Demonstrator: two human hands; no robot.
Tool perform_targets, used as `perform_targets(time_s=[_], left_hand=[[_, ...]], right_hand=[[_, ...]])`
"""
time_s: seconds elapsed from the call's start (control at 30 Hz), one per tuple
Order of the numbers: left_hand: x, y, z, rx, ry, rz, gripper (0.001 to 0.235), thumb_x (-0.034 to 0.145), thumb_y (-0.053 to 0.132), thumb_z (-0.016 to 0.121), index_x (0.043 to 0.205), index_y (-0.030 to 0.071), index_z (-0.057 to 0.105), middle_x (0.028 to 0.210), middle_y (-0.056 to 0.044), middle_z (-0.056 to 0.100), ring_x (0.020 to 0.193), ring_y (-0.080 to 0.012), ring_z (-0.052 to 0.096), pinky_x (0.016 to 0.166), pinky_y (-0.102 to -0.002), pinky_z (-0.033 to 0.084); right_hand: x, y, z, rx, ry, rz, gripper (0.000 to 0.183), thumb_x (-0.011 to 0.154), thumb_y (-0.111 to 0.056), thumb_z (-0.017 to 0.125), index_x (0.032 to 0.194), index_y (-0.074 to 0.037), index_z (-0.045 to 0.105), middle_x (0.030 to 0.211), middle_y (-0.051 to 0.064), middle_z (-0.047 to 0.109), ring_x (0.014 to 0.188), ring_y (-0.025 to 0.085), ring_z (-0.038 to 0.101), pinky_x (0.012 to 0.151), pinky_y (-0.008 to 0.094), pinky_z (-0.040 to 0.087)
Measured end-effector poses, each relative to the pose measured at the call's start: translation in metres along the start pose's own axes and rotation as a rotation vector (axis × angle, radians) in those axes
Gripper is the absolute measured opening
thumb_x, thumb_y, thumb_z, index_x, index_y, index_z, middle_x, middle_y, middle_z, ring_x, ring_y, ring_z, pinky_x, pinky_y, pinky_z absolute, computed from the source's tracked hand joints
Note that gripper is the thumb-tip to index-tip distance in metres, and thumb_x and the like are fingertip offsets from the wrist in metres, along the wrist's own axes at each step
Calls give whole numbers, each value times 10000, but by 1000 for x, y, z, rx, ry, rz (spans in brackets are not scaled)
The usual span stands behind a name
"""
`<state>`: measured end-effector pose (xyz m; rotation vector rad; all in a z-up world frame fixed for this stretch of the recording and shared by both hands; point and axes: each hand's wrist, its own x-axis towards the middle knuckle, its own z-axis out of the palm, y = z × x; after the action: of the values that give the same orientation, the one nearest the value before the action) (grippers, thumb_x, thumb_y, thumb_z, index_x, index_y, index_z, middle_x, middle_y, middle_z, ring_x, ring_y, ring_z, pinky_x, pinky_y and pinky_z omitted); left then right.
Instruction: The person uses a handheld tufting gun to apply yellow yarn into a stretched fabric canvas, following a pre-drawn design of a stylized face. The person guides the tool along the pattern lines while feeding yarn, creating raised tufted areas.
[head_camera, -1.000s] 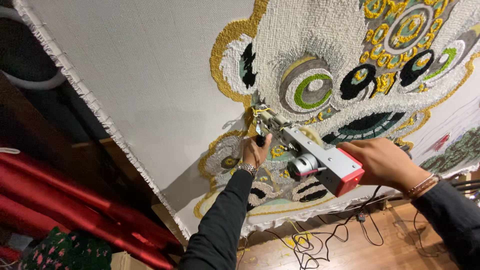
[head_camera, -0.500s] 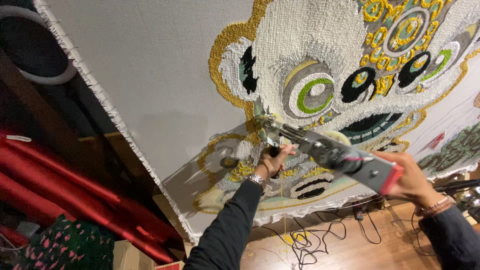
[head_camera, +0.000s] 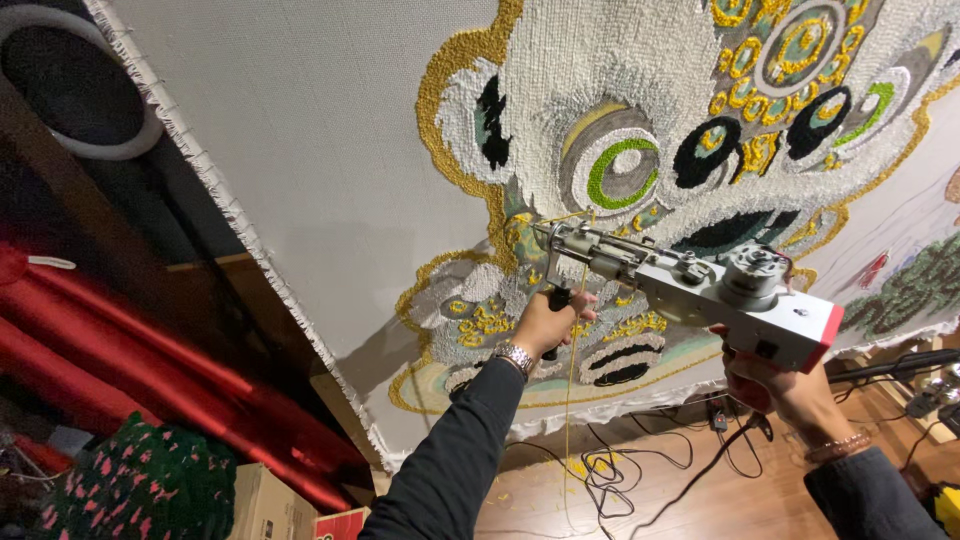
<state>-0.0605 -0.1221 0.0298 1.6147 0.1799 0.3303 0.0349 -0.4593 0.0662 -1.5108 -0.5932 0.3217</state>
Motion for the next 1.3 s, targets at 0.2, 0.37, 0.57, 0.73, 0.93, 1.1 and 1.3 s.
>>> perform_targets(time_s=[0.2, 0.37, 0.57, 0.73, 0.93, 1.1, 1.3], left_hand=[[7, -1, 0, 82, 6, 69, 263, 921, 104, 571, 1048, 6, 779, 959, -54, 807, 619, -90, 687, 505, -259, 563], [-1, 9, -6, -16, -12, 16, 228, 941, 191, 623, 1112, 98, 741, 953, -5, 773, 716, -19, 682, 485, -249, 509], [-2, -1, -16, 7, -4, -49, 225, 927, 193, 639, 1024, 41, 773, 882, -29, 765, 660, -39, 684, 511, -260, 528], [7, -8, -29, 144, 37, -68, 205, 903, 197, 700, 929, 4, 765, 764, -69, 740, 525, -109, 632, 507, -279, 546], [-2, 3, -31, 104, 9, -34, 196, 902, 169, 671, 929, -10, 746, 798, -52, 765, 503, -92, 596, 469, -266, 487], [-8, 15, -31, 13, 16, -102, 202, 938, 203, 648, 1050, 65, 744, 830, -48, 779, 533, -24, 585, 471, -230, 465], [-1, 11, -35, 125, 38, -100, 222, 927, 205, 655, 1019, 30, 756, 835, -48, 787, 479, -64, 552, 461, -239, 472]], right_hand=[[0, 21, -4, 362, -169, 0, 489, 809, 50, 658, 1297, 52, 620, 771, 59, 575, 568, 140, 537, 447, 296, 463], [-2, 39, -3, 237, -10, 88, 392, 839, 27, 611, 1228, 62, 575, 819, 116, 626, 642, 201, 602, 501, 348, 519], [-8, 27, 15, 184, -64, 17, 385, 841, 2, 599, 1215, 96, 595, 824, 131, 628, 635, 221, 614, 524, 365, 551], [-5, 10, 35, 233, -111, 58, 426, 849, -34, 557, 1251, 86, 630, 772, 89, 565, 602, 180, 561, 525, 341, 510], [-7, 3, 44, 215, -151, 35, 434, 845, -55, 535, 1248, 85, 620, 726, 107, 564, 571, 202, 559, 528, 350, 497], [-8, 2, 47, 256, -145, 109, 437, 838, -63, 525, 1248, 62, 616, 721, 97, 561, 564, 196, 553, 529, 354, 506], [-4, 0, 52, 260, -95, 120, 411, 848, -59, 537, 1226, 75, 625, 726, 107, 556, 576, 203, 545, 525, 339, 471]])
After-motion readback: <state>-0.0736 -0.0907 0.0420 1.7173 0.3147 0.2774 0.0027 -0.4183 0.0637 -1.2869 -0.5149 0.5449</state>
